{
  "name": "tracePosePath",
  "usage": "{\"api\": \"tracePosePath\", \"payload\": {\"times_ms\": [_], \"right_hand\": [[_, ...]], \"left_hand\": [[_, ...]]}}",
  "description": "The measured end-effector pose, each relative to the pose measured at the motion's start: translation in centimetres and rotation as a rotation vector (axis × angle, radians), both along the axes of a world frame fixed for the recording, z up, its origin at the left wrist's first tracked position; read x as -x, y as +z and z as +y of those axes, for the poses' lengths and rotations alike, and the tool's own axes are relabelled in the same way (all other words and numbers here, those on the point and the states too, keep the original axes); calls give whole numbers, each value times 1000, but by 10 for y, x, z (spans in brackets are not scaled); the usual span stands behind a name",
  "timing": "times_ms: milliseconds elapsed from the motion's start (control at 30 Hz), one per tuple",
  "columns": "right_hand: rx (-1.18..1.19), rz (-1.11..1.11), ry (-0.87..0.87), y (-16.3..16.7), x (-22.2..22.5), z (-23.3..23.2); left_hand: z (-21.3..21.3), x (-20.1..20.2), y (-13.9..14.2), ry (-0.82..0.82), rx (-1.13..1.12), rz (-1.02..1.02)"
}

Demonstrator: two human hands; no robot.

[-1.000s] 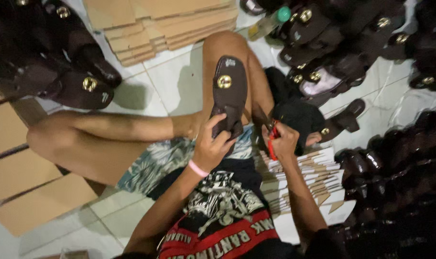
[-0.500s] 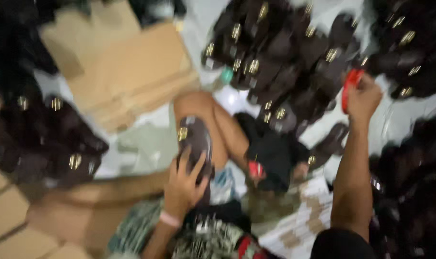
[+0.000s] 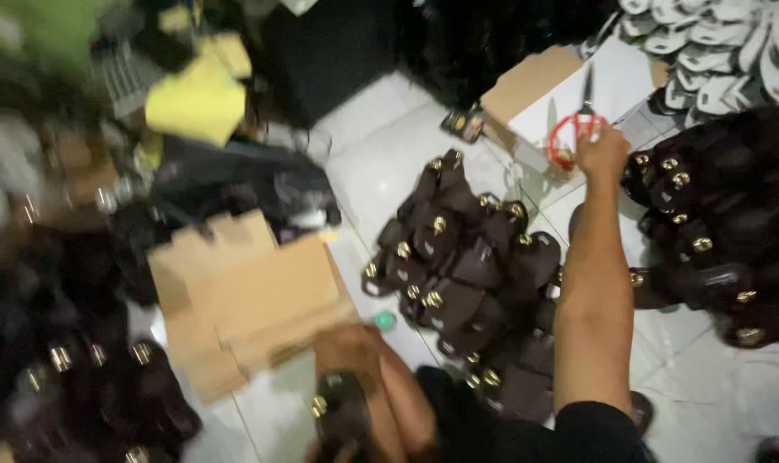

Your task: The person sits on the floor and wipes a brown slide sandal with a black cloth, then uses scissors to trim a loose thread. The person places the slide into a cardboard shoe box, closes the box, and stacks it with other boxes.

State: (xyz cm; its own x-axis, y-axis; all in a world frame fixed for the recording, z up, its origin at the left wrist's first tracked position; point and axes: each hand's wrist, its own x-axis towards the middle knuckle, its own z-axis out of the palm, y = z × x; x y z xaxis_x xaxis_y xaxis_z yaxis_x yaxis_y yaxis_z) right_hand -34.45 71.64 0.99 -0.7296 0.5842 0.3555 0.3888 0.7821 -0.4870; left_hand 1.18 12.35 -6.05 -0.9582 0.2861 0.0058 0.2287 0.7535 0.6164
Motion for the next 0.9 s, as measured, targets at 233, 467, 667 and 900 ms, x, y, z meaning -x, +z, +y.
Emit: {"api": "tracePosePath", "payload": {"times_ms": [233,467,667,900], "right_hand": [[192,344,233,-48,-118,-102],[-95,148,474,-50,-370,-269],[-17,-249,492,-86,-401,-340],[293,-765,378,-136,-353,-335]], "left_hand": [[-14,-27,25,68,-27,-164],[-27,-22,56,26,-118,-63],[-57,-24,54,-70,-233,-54],[-75,-55,61,-110,-267,19]]}}
